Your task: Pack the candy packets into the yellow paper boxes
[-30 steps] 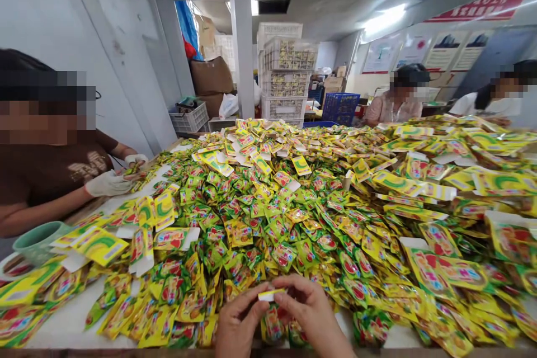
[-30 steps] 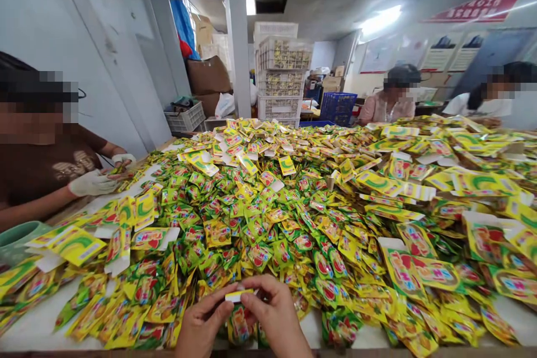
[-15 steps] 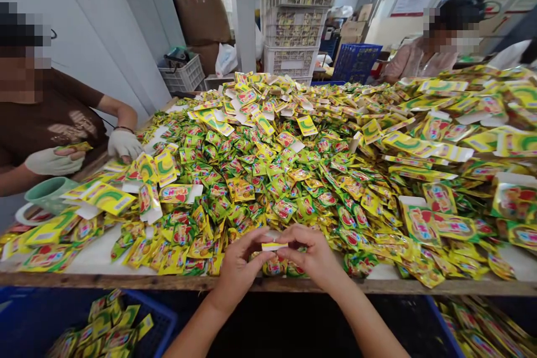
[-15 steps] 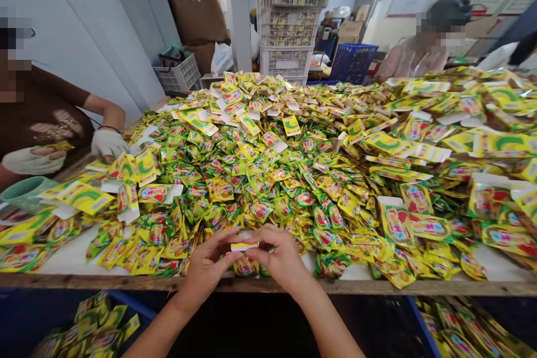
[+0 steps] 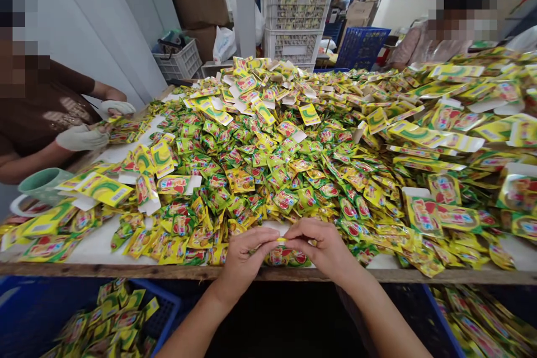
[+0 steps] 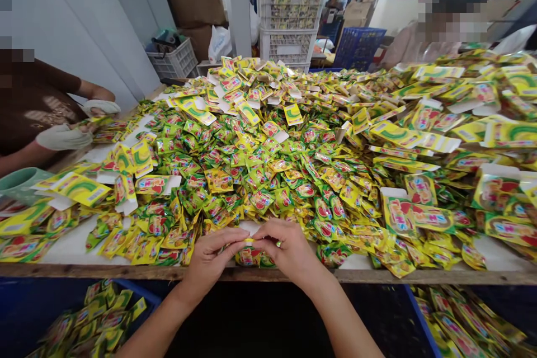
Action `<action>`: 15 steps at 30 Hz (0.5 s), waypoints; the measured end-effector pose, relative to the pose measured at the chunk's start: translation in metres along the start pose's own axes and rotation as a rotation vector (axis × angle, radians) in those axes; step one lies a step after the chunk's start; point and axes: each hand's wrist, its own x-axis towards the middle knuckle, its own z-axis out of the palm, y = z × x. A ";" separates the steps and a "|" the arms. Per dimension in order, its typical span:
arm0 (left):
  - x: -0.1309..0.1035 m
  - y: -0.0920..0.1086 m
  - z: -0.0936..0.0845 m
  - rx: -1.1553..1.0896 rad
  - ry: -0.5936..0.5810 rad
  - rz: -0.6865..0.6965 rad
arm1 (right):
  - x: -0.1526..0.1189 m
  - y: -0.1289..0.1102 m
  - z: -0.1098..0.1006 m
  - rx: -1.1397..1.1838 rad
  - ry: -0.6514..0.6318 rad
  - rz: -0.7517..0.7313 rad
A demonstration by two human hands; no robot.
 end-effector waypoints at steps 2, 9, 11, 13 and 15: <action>-0.002 -0.002 -0.005 0.043 -0.040 0.091 | -0.004 -0.002 0.002 0.014 0.011 -0.018; -0.007 -0.005 -0.010 0.093 -0.120 0.182 | -0.021 -0.008 0.018 -0.154 0.078 -0.103; -0.011 -0.009 -0.010 0.117 -0.153 0.221 | -0.028 -0.007 0.025 -0.228 0.134 -0.131; -0.017 -0.014 -0.011 0.148 -0.186 0.264 | -0.037 -0.004 0.035 -0.264 0.186 -0.168; -0.023 -0.018 -0.011 0.176 -0.201 0.299 | -0.047 -0.001 0.045 -0.265 0.213 -0.191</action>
